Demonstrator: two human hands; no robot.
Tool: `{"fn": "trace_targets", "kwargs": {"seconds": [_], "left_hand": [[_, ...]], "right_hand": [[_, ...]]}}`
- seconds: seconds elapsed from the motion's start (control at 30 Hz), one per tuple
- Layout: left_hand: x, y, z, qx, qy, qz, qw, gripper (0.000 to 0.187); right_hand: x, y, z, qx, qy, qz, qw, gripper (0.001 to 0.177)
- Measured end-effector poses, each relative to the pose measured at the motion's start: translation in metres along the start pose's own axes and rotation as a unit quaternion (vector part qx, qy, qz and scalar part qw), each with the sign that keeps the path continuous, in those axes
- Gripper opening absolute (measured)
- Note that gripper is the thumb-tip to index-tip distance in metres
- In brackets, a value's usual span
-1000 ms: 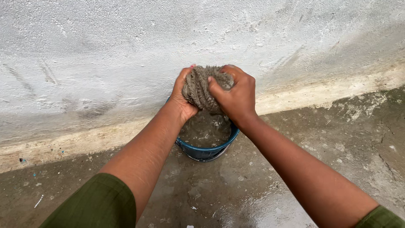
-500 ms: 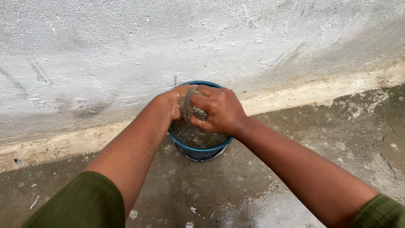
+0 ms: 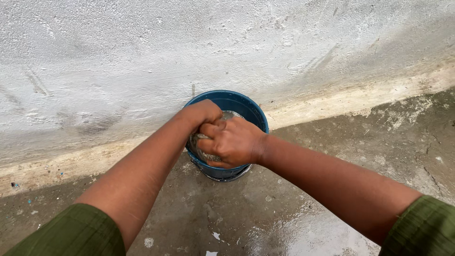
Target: The person scrubs a concrete floor with a cloth, periodically rinsing and wringing the cloth in a bucket of water.
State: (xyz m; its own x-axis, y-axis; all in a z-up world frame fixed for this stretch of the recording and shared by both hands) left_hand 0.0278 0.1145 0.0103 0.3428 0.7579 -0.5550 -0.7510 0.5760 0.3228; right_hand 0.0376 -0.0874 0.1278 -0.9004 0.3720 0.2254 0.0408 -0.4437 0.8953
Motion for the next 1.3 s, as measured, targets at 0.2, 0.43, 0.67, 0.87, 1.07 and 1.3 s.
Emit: {"fn": "trace_targets", "kwargs": {"seconds": [0.2,0.43,0.67,0.87,1.07,1.3], "left_hand": [[-0.001,-0.001,-0.003,0.219,-0.027,0.105,0.97,0.029],[-0.071,-0.02,0.034,0.009,-0.026,-0.011,1.0,0.058],[-0.139,-0.069,0.118,-0.127,-0.126,-0.056,0.982,0.041],[-0.15,-0.159,0.175,-0.027,-0.25,0.002,0.968,0.044],[-0.158,-0.265,0.225,0.173,-0.45,0.055,0.874,0.061],[-0.129,-0.286,0.289,0.176,-0.434,0.133,0.874,0.053]], "right_hand": [[-0.007,-0.014,-0.009,0.019,-0.012,-0.055,0.998,0.044],[-0.089,-0.002,0.04,0.147,-0.31,-0.049,0.938,0.037],[-0.24,0.052,0.09,0.371,-0.555,0.198,0.718,0.058],[-0.368,0.113,0.119,0.198,-0.646,0.184,0.714,0.053],[-0.439,0.195,0.131,0.234,-0.651,0.271,0.669,0.044],[-0.443,0.257,0.135,0.041,-0.542,0.198,0.816,0.033]]}}
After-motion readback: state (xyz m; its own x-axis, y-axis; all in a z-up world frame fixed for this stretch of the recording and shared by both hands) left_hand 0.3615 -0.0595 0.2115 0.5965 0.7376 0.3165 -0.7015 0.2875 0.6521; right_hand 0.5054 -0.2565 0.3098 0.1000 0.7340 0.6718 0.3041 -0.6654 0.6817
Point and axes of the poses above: each hand's wrist, its own x-axis towards the middle knuckle, its own y-axis out of the back of the hand, z = x × y, the point moved 7 cm from there along x, towards the middle knuckle, and after that the axes turned 9 degrees about y, right-handed, at the moved point
